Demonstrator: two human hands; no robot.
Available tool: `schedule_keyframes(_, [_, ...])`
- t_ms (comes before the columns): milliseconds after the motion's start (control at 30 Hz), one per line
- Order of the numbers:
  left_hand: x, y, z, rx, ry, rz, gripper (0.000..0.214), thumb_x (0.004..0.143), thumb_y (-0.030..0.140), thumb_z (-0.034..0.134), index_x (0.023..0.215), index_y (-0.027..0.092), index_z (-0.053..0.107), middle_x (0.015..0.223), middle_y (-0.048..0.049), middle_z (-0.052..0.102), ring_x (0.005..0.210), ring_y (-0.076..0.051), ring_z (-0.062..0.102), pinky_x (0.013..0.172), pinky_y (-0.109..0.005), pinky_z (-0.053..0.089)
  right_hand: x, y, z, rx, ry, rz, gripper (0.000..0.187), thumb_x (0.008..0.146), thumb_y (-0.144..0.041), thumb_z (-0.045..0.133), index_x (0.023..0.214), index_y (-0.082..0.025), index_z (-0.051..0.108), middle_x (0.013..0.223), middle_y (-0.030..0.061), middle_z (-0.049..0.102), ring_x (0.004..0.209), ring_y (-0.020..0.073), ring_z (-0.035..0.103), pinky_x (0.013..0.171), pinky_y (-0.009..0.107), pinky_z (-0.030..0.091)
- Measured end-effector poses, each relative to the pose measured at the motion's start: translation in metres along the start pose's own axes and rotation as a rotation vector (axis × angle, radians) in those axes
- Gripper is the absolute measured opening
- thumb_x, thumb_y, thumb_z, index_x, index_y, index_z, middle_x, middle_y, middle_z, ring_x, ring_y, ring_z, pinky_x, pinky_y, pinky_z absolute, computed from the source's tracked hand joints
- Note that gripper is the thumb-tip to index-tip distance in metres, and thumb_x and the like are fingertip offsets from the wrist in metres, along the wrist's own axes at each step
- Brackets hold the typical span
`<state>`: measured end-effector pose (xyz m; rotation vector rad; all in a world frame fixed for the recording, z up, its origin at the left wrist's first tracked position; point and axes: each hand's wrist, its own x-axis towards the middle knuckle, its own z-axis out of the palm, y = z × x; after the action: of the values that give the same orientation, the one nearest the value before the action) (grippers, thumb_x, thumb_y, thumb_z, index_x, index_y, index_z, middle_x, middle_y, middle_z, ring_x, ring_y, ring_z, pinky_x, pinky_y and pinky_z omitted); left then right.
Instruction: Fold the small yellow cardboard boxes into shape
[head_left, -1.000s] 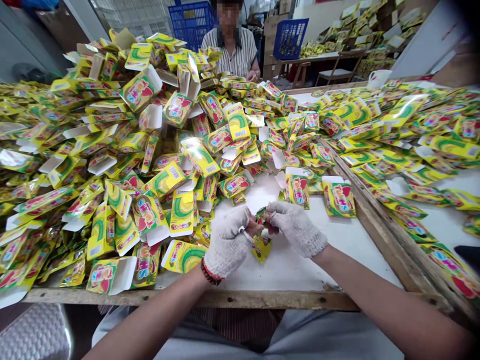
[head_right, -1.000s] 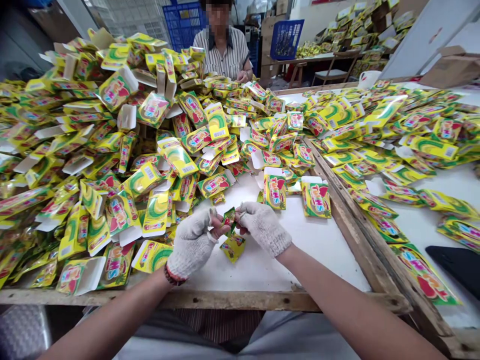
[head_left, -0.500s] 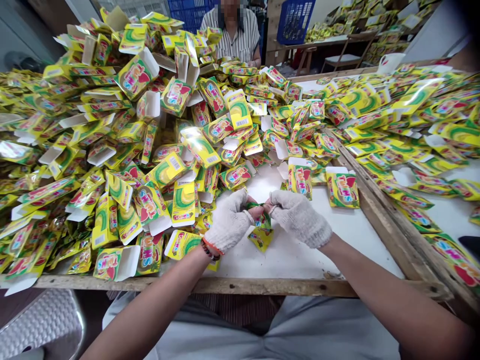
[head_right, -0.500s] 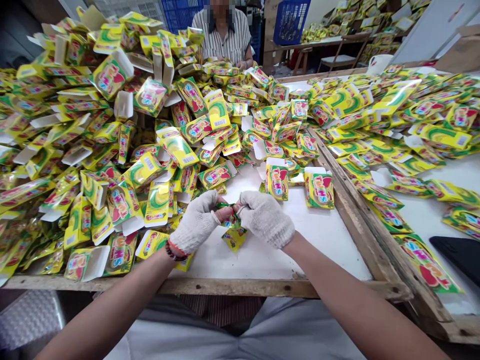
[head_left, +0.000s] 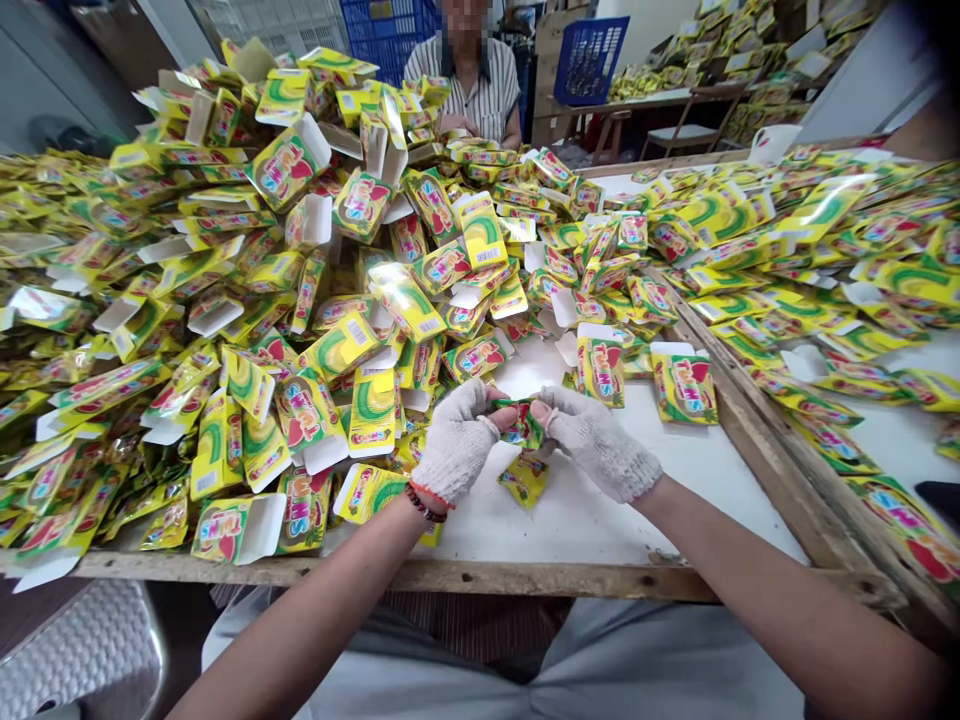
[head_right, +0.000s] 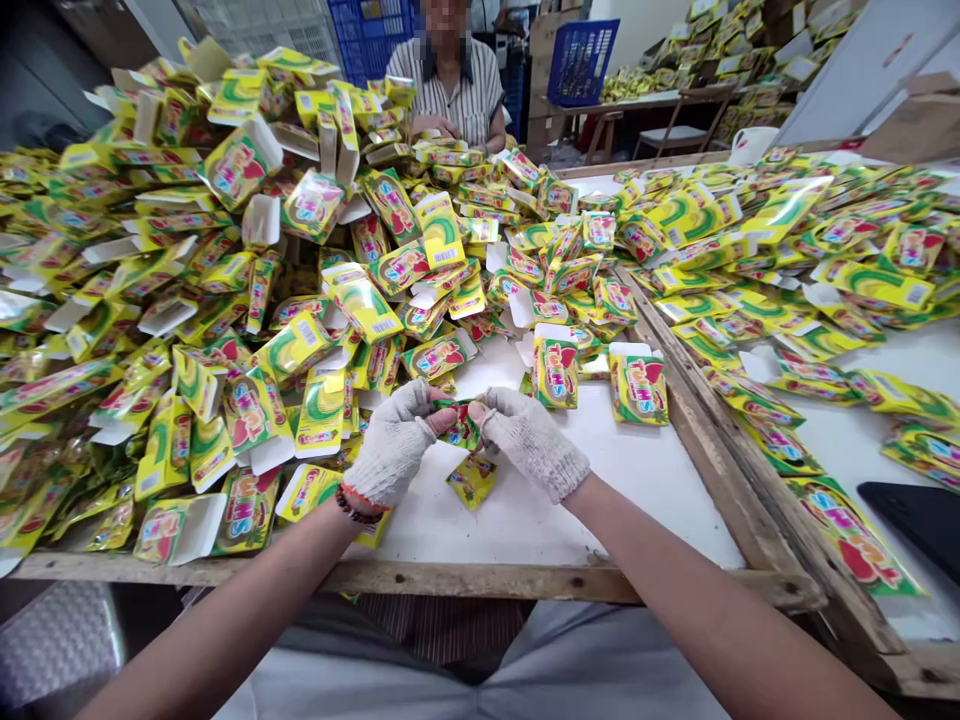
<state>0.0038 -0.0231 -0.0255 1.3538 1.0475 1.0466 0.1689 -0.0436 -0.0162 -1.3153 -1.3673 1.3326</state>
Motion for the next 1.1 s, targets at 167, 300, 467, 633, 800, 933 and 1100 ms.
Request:
schedule_keyframes(167, [0.001,-0.001,-0.005,0.081,-0.006,0.007,0.021,0.078,0.035,0.066,0.08,0.015,0.062,0.076,-0.0003,0.06,0.071,-0.011,0.053,0.066,-0.022,0.043,-0.001,0.003,0.0,-0.109,-0.034,-0.056,0.032,0.076,-0.049,0.062,0.08,-0.018,0.056,0.076,0.0022,0.062,0.069,0.0163,0.059,0.06,0.027,0.046])
schedule_keyframes(300, [0.0,0.002,-0.003,0.149,-0.076,-0.023,0.023,0.079,0.037,0.064,0.085,0.014,0.063,0.075,-0.0003,0.061,0.067,-0.01,0.052,0.062,-0.021,0.042,0.001,0.008,-0.001,-0.353,0.044,-0.157,0.023,0.078,-0.04,0.06,0.081,-0.017,0.059,0.075,0.0016,0.061,0.07,0.0155,0.053,0.061,0.027,0.044])
schedule_keyframes(467, [0.002,-0.005,0.0,0.033,-0.12,-0.115,0.036,0.079,0.049,0.062,0.073,0.014,0.058,0.063,0.0014,0.051,0.055,-0.008,0.046,0.052,-0.021,0.039,0.002,0.01,0.002,-0.418,0.064,-0.208,0.018,0.08,-0.034,0.055,0.084,-0.017,0.058,0.079,0.003,0.062,0.071,0.0155,0.053,0.064,0.028,0.045])
schedule_keyframes(633, [0.002,-0.008,-0.001,-0.111,-0.146,-0.189,0.043,0.082,0.059,0.052,0.079,0.016,0.055,0.07,-0.0008,0.054,0.058,-0.011,0.05,0.054,-0.025,0.044,0.009,0.011,-0.002,-0.268,0.031,-0.106,0.018,0.079,-0.036,0.055,0.083,-0.018,0.056,0.076,0.0019,0.063,0.065,0.0149,0.058,0.058,0.026,0.045])
schedule_keyframes(800, [-0.008,-0.003,-0.004,0.725,-0.225,0.129,0.034,0.075,0.05,0.064,0.071,0.017,0.057,0.077,-0.002,0.054,0.072,-0.015,0.05,0.065,-0.027,0.04,0.014,0.012,-0.019,-0.584,0.147,-0.034,0.02,0.079,-0.031,0.057,0.064,-0.019,0.051,0.058,-0.0014,0.055,0.055,0.0129,0.053,0.052,0.024,0.036])
schedule_keyframes(933, [-0.016,-0.006,0.0,0.925,-0.365,0.256,0.017,0.072,0.032,0.068,0.076,0.018,0.06,0.085,-0.003,0.055,0.076,-0.016,0.051,0.066,-0.028,0.037,0.011,0.016,-0.029,-0.772,0.222,-0.08,0.012,0.079,-0.028,0.058,0.072,-0.018,0.058,0.068,0.003,0.063,0.067,0.0163,0.057,0.061,0.026,0.04])
schedule_keyframes(1100, [-0.012,-0.01,0.0,0.415,-0.231,0.0,0.017,0.076,0.031,0.063,0.079,0.017,0.054,0.074,0.0011,0.055,0.069,-0.013,0.052,0.063,-0.024,0.04,-0.002,0.016,-0.027,-0.663,0.404,-0.256,0.029,0.082,-0.035,0.055,0.101,-0.014,0.063,0.094,0.0101,0.066,0.081,0.0201,0.06,0.076,0.032,0.046])
